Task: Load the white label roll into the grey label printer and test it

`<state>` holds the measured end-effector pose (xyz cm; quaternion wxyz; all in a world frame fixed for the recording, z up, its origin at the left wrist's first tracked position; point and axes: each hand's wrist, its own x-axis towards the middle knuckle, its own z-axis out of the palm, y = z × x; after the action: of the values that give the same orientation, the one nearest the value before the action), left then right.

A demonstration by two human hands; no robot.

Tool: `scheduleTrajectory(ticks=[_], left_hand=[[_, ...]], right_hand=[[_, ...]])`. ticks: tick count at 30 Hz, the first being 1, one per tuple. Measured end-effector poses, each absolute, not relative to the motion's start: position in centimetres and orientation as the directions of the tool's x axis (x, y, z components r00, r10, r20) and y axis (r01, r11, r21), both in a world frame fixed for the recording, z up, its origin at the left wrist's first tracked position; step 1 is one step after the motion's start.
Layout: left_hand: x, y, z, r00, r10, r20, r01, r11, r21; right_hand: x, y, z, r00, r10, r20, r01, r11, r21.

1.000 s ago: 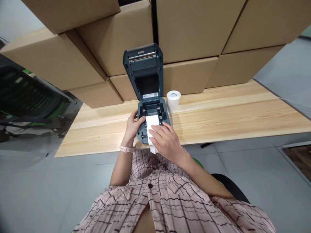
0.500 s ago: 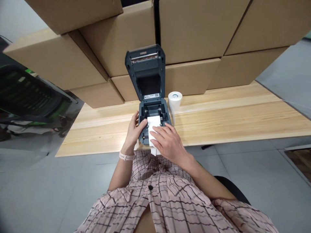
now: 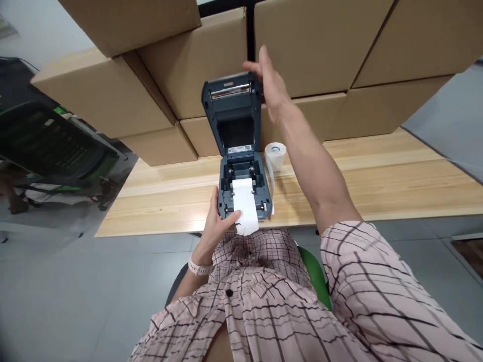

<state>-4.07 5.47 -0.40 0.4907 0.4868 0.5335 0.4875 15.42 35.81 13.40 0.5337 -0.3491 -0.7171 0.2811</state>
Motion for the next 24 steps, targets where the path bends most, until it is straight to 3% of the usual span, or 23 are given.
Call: scheduleTrajectory(ticks=[3, 8, 17, 24], left_hand=[[-4.2, 5.3, -0.5, -0.035, 0.997, -0.064, 0.045, 0.065, 0.997], [-4.2, 4.6, -0.4, -0.019, 0.998, -0.065, 0.022, 0.066, 0.998], [-4.7, 5.1, -1.2, -0.109, 0.992, 0.061, -0.08, -0.07, 0.994], [-3.6, 6.6, -0.1, -0.169, 0.984, 0.051, -0.093, -0.068, 0.993]], right_hand=[[15.1, 31.8, 13.0, -0.137, 0.831, 0.539, 0.17, 0.555, -0.814], [16.5, 20.1, 9.6, -0.167, 0.595, 0.786, 0.233, 0.799, -0.555], [17.2, 10.4, 0.9, -0.319, 0.515, 0.796, 0.419, 0.83, -0.369], [16.8, 9.5, -0.4, -0.276, 0.548, 0.79, 0.461, 0.796, -0.392]])
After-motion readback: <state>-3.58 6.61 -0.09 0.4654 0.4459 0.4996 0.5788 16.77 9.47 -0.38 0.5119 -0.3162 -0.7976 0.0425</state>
